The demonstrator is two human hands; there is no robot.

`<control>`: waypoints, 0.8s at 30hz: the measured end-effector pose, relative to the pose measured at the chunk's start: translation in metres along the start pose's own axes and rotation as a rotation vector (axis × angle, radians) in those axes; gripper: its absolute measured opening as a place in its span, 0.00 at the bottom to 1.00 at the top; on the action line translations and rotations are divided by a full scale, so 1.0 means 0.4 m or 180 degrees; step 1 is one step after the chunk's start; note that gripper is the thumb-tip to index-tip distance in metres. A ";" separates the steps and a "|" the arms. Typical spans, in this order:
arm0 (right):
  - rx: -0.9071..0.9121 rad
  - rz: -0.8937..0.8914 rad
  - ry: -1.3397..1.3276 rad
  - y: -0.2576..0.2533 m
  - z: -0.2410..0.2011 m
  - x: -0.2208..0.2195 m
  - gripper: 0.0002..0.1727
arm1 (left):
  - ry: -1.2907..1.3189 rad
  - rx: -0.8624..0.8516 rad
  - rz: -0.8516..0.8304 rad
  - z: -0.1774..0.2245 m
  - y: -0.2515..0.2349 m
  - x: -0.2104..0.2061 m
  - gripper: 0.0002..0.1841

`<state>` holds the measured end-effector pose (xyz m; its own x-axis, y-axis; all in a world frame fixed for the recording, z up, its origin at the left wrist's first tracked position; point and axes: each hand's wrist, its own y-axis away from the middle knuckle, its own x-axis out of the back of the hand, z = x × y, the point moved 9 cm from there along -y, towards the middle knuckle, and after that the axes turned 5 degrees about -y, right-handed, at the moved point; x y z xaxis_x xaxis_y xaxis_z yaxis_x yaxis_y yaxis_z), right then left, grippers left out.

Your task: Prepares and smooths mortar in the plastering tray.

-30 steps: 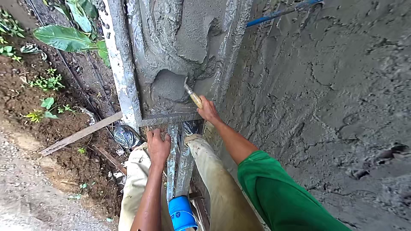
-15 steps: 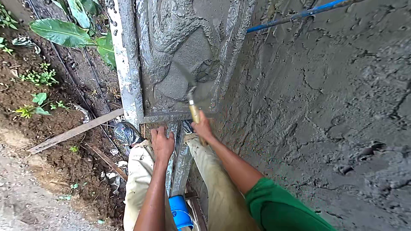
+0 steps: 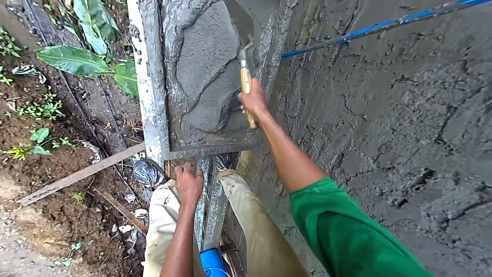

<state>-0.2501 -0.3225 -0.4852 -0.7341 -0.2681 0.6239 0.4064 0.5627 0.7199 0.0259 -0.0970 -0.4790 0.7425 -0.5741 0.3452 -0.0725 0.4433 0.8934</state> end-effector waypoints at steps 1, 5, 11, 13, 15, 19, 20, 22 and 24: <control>0.0107 0.0106 0.0419 -0.014 -0.018 0.041 0.35 | 0.0001 -0.0019 -0.0046 0.003 0.005 -0.005 0.19; 0.0295 0.0306 0.1497 -0.074 -0.080 0.005 0.42 | 0.0028 -0.0023 -0.0025 0.007 0.008 0.005 0.19; 0.0146 -0.0153 0.1936 0.066 0.197 -0.163 0.46 | -0.0015 -0.0061 -0.0015 0.004 0.008 -0.002 0.18; 0.0088 -0.0347 0.2091 0.136 0.287 -0.122 0.43 | -0.0062 -0.0091 -0.0038 0.008 0.002 -0.003 0.19; -0.0001 -0.0522 0.1993 0.206 0.357 -0.051 0.41 | -0.0068 -0.0106 -0.0047 0.011 -0.001 -0.003 0.19; -0.0353 -0.0262 0.1298 0.252 0.442 0.039 0.39 | -0.0074 -0.0121 -0.0068 0.013 0.003 -0.001 0.19; -0.0492 -0.0127 0.1000 0.223 0.441 0.040 0.40 | -0.0074 -0.0120 -0.0076 0.012 0.005 -0.004 0.19; -0.0670 0.0176 0.0185 0.130 0.412 0.003 0.41 | -0.0059 -0.0108 -0.0078 0.009 0.009 -0.002 0.18; -0.0742 0.0299 -0.0695 0.041 0.328 -0.091 0.44 | -0.0026 -0.0131 -0.0053 0.011 0.012 0.003 0.18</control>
<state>-0.2883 -0.2009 -0.5359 -0.7765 -0.0353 0.6291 0.5729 0.3760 0.7283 0.0236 -0.0986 -0.4730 0.7378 -0.5873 0.3327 -0.0326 0.4613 0.8866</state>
